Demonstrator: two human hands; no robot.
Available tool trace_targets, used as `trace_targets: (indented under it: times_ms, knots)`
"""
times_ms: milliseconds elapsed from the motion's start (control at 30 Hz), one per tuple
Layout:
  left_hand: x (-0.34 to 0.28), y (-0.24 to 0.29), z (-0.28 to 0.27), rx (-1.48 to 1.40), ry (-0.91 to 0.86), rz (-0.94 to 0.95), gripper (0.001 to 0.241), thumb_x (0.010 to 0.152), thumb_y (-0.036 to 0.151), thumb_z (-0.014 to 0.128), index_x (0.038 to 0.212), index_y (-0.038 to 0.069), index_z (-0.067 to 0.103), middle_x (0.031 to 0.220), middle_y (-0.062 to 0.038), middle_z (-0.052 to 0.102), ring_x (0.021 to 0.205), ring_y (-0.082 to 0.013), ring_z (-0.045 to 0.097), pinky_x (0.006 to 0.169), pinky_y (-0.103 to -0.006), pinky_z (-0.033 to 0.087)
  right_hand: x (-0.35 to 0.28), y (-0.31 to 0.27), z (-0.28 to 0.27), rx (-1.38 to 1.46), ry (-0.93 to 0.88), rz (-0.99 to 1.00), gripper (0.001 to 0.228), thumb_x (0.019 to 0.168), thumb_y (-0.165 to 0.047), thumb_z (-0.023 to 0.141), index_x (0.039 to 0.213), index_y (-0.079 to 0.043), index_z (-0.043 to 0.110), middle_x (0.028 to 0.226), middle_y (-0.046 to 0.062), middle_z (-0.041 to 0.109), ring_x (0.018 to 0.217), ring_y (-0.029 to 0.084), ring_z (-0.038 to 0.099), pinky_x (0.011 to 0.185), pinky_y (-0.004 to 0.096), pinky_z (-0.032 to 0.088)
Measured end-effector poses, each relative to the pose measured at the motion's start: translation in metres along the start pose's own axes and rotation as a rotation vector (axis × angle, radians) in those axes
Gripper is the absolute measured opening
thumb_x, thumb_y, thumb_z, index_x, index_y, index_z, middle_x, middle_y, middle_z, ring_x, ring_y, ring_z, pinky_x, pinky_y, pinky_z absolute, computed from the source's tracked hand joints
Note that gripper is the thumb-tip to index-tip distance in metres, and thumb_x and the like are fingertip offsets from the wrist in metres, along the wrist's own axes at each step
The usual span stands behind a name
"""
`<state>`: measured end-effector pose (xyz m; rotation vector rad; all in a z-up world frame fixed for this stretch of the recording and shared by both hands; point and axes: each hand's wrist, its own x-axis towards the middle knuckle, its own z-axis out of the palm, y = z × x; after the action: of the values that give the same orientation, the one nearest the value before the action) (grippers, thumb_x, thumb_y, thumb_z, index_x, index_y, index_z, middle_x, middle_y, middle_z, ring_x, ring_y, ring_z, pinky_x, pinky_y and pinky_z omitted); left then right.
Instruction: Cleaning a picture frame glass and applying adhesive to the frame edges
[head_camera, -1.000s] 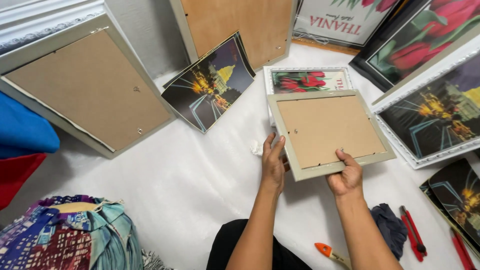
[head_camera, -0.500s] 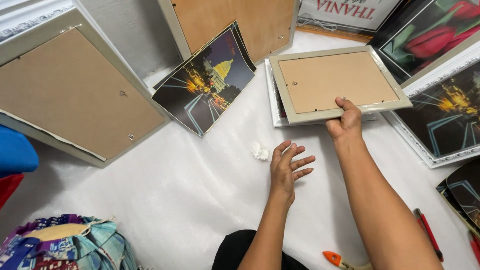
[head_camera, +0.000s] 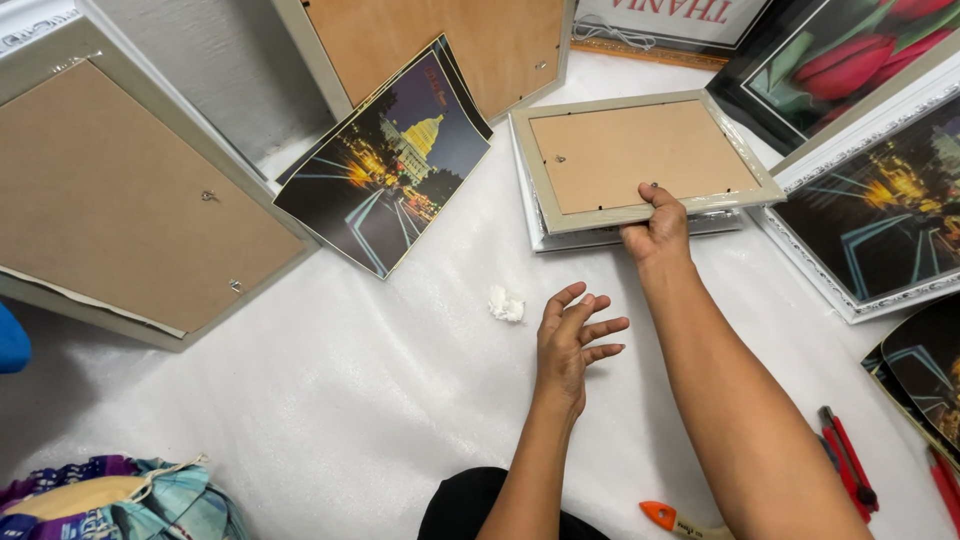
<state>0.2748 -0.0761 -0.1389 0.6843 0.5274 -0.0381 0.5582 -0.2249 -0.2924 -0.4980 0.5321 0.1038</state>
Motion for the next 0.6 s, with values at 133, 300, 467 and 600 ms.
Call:
trace_targets:
  times_ms: [133, 300, 467, 600]
  knots:
    - [0.000, 0.000, 0.001, 0.002, -0.017, 0.008, 0.064, 0.091, 0.039, 0.070, 0.140, 0.003, 0.050, 0.119, -0.017, 0.063, 0.096, -0.0324, 0.075, 0.065, -0.0348, 0.063, 0.001, 0.001, 0.000, 0.014, 0.012, 0.006, 0.038, 0.079, 0.013, 0.068, 0.115, 0.004, 0.065, 0.132, 0.026, 0.067, 0.122, 0.045, 0.066, 0.112, 0.060, 0.050]
    - [-0.002, 0.001, 0.003, 0.006, -0.017, 0.010, 0.061, 0.091, 0.038, 0.070, 0.138, 0.004, 0.052, 0.117, -0.017, 0.064, 0.095, -0.0321, 0.075, 0.065, -0.0344, 0.063, -0.009, 0.002, 0.011, 0.017, 0.001, 0.003, 0.037, 0.079, 0.014, 0.068, 0.115, 0.003, 0.065, 0.132, 0.026, 0.067, 0.122, 0.045, 0.066, 0.112, 0.061, 0.050]
    - [-0.003, 0.002, 0.002, 0.008, -0.011, 0.000, 0.059, 0.091, 0.038, 0.070, 0.136, 0.004, 0.054, 0.117, -0.017, 0.064, 0.095, -0.0320, 0.075, 0.065, -0.0338, 0.063, -0.007, 0.004, 0.012, 0.006, 0.013, 0.011, 0.039, 0.080, 0.013, 0.068, 0.118, 0.002, 0.063, 0.135, 0.025, 0.065, 0.125, 0.045, 0.064, 0.112, 0.063, 0.049]
    - [-0.003, 0.002, 0.003, 0.017, -0.021, 0.008, 0.058, 0.090, 0.038, 0.070, 0.135, 0.004, 0.055, 0.117, -0.017, 0.065, 0.095, -0.0319, 0.075, 0.064, -0.0339, 0.063, -0.006, 0.002, 0.016, -0.056, 0.056, 0.019, 0.038, 0.082, 0.010, 0.069, 0.119, 0.001, 0.061, 0.131, 0.026, 0.066, 0.122, 0.045, 0.065, 0.109, 0.065, 0.050]
